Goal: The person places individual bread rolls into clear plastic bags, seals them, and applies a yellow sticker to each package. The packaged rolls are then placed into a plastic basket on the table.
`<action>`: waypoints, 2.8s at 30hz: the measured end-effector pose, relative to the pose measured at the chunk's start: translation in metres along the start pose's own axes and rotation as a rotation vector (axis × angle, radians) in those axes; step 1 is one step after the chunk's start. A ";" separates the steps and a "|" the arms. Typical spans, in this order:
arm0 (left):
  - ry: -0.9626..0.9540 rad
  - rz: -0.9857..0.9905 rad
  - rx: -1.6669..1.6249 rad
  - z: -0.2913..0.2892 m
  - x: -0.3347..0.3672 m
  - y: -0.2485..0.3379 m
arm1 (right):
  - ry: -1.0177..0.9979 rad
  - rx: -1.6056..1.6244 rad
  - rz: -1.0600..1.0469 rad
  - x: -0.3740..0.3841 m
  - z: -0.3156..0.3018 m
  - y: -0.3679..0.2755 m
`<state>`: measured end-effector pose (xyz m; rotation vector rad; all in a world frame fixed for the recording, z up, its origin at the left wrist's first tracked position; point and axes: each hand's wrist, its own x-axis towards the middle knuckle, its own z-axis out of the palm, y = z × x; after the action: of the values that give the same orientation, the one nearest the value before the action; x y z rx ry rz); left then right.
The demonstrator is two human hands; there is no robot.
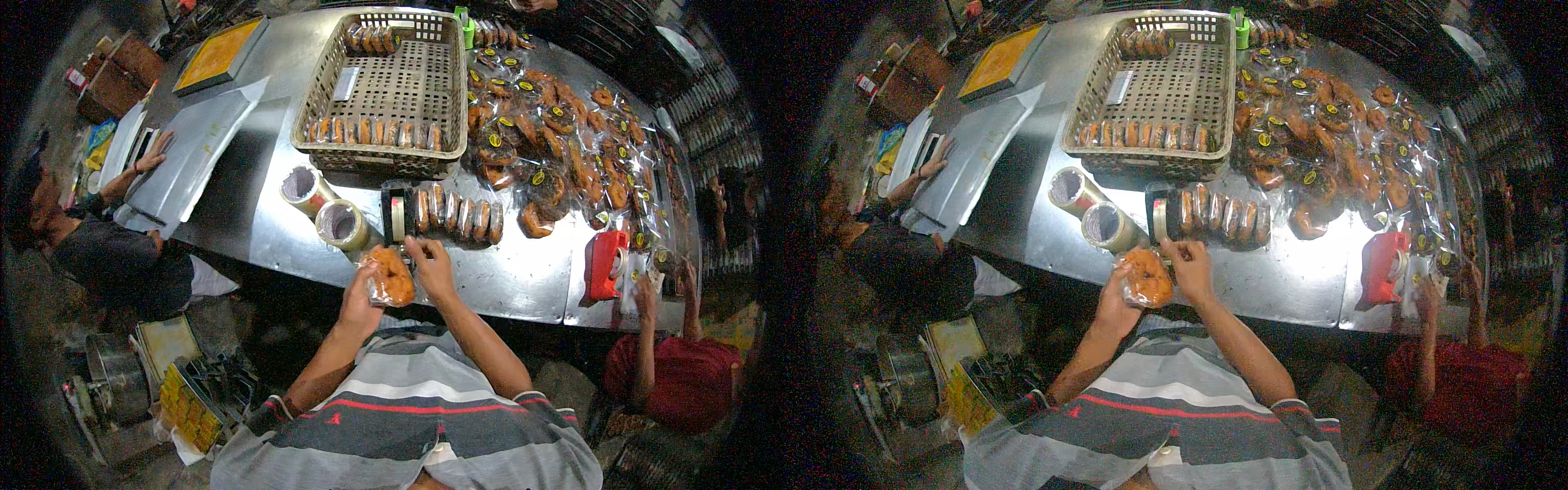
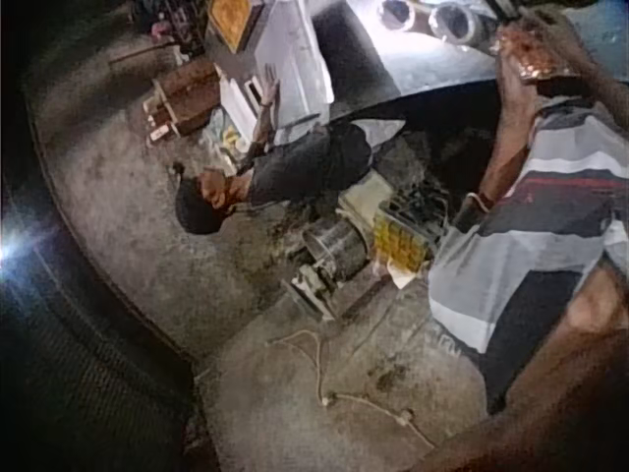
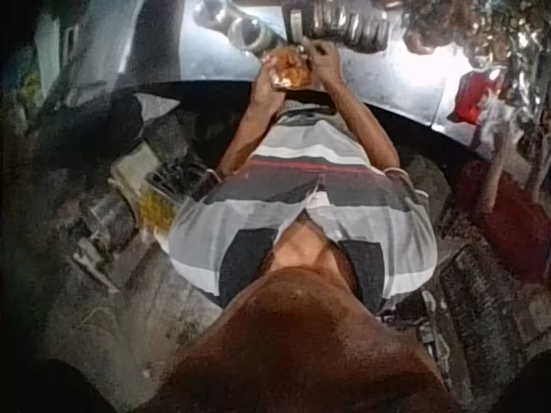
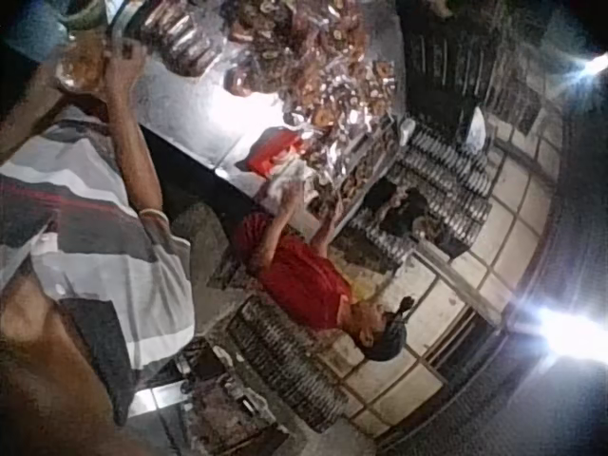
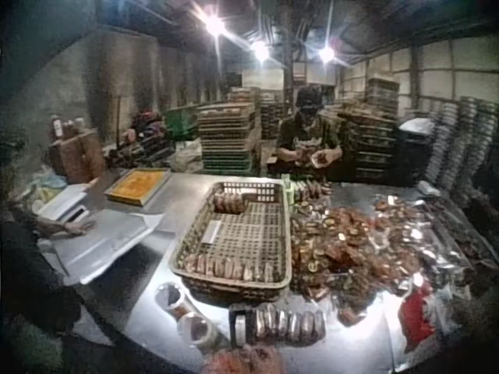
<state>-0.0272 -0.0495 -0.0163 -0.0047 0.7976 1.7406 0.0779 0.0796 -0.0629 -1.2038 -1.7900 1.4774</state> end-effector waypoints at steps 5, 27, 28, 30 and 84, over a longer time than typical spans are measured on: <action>0.051 0.085 0.089 -0.013 0.004 0.028 | 0.044 -0.046 -0.171 0.005 0.021 0.016; -0.372 -0.634 0.421 0.054 0.045 0.002 | -0.075 -0.161 -0.337 -0.034 -0.114 -0.029; -0.338 -0.741 0.322 0.059 0.050 0.003 | -0.114 -0.199 -0.461 -0.032 -0.120 -0.027; -0.341 -0.647 0.341 0.072 0.063 -0.001 | -0.094 -0.151 -0.447 -0.030 -0.132 -0.033; -0.431 -0.006 1.280 0.088 0.052 0.027 | -0.038 0.369 -0.316 -0.027 -0.108 -0.064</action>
<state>-0.0338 0.0367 0.0446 1.1671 1.4176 0.9038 0.1608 0.1086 0.0307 -0.6813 -1.5539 1.5583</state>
